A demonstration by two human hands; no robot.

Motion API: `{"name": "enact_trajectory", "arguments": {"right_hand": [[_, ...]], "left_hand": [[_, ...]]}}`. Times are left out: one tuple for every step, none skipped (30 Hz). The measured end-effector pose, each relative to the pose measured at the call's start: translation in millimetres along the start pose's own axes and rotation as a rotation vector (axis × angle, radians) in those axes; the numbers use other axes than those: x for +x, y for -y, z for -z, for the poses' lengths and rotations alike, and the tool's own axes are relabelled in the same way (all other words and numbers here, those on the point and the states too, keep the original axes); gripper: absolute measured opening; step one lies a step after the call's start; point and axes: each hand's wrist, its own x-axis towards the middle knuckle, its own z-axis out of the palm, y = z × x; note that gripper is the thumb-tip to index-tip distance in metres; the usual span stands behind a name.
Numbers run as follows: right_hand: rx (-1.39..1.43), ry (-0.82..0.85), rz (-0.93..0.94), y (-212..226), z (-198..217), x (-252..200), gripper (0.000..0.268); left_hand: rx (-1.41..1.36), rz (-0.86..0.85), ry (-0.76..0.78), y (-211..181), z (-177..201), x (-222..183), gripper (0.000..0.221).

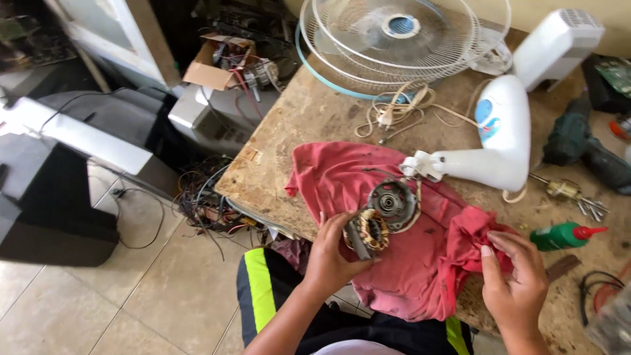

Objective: The person is oiling the internal components of a fan motor and reassembling the housing on a repair bench.

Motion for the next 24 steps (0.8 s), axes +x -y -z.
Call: {"name": "enact_trajectory", "arguments": {"right_hand": [[-0.012,-0.007,-0.011,-4.3,3.9,-5.1,0.017],[-0.053,-0.009,0.007,-7.7,7.7,-9.2,0.021],[-0.094,-0.010,0.025,-11.1,12.1,-13.1,0.024],[-0.105,-0.021,0.012,-12.4,13.8,-13.4,0.024],[-0.129,0.018,-0.021,-13.9,16.0,-13.9,0.033],[-0.151,0.056,-0.053,-15.5,17.9,-13.0,0.042],[-0.161,0.043,-0.064,-19.3,17.4,-7.0,0.042],[-0.221,0.147,-0.149,-23.1,16.8,-1.9,0.055],[-0.278,0.251,-0.234,-26.6,16.1,2.9,0.068],[-0.278,0.246,-0.238,-36.0,15.6,5.0,0.068],[-0.422,0.318,-0.198,-44.4,14.9,7.0,0.047],[-0.559,0.391,-0.150,-53.2,11.6,11.6,0.029],[-0.554,0.388,-0.146,-56.6,13.4,13.0,0.029],[-0.553,0.372,-0.135,-59.9,14.4,15.1,0.029],[-0.552,0.357,-0.125,-63.2,14.9,17.2,0.029],[-0.546,0.357,-0.118,-62.5,14.2,18.6,0.029],[-0.518,0.364,-0.130,-62.1,13.3,20.0,0.031],[-0.492,0.372,-0.144,-61.5,13.9,20.4,0.034],[-0.489,0.375,-0.139,-63.5,9.7,15.7,0.034],[-0.486,0.390,-0.137,-65.9,6.3,10.6,0.034],[-0.484,0.406,-0.135,-68.7,3.0,5.7,0.035],[-0.487,0.403,-0.137,-58.4,0.3,4.6,0.035],[-0.412,0.324,-0.044,-48.9,-1.9,3.9,0.032],[-0.342,0.239,0.040,-39.6,-2.0,1.5,0.029]], "left_hand": [[-0.009,-0.005,0.015,0.3,0.4,-0.7,0.090],[0.011,0.031,0.032,0.5,1.6,0.4,0.090],[0.031,0.067,0.050,0.2,2.5,1.7,0.090],[0.025,0.057,0.068,-1.3,4.6,2.2,0.090],[0.025,0.133,0.104,-3.2,6.7,2.5,0.093],[0.028,0.207,0.137,-5.1,8.9,4.0,0.096],[0.024,0.195,0.153,-4.9,8.9,6.1,0.096],[0.024,0.174,0.155,-5.0,9.4,5.9,0.099],[0.023,0.153,0.158,-4.9,10.5,5.5,0.102],[0.024,0.148,0.163,-4.6,10.5,6.1,0.102],[0.017,0.135,0.188,-4.2,11.5,6.6,0.107],[0.013,0.124,0.205,-3.4,13.9,7.0,0.113],[0.019,0.122,0.200,-4.9,17.0,10.5,0.113],[-0.050,0.136,0.220,-6.5,20.7,12.8,0.110],[-0.119,0.150,0.239,-7.8,24.7,15.0,0.110],[-0.114,0.151,0.231,-8.9,26.4,22.0,0.110],[-0.163,0.214,0.228,-9.7,28.0,29.0,0.091],[-0.214,0.277,0.226,-10.9,29.0,35.3,0.074],[-0.212,0.280,0.220,-13.2,30.0,46.1,0.074],[-0.169,0.379,0.269,-15.5,30.3,57.3,0.066],[-0.125,0.477,0.318,-17.8,30.2,68.5,0.057],[-0.128,0.474,0.320,-22.2,33.5,78.5,0.057],[-0.104,0.563,0.379,-27.1,35.9,88.9,0.052],[-0.079,0.647,0.449,-32.6,35.9,101.1,0.048]]}}
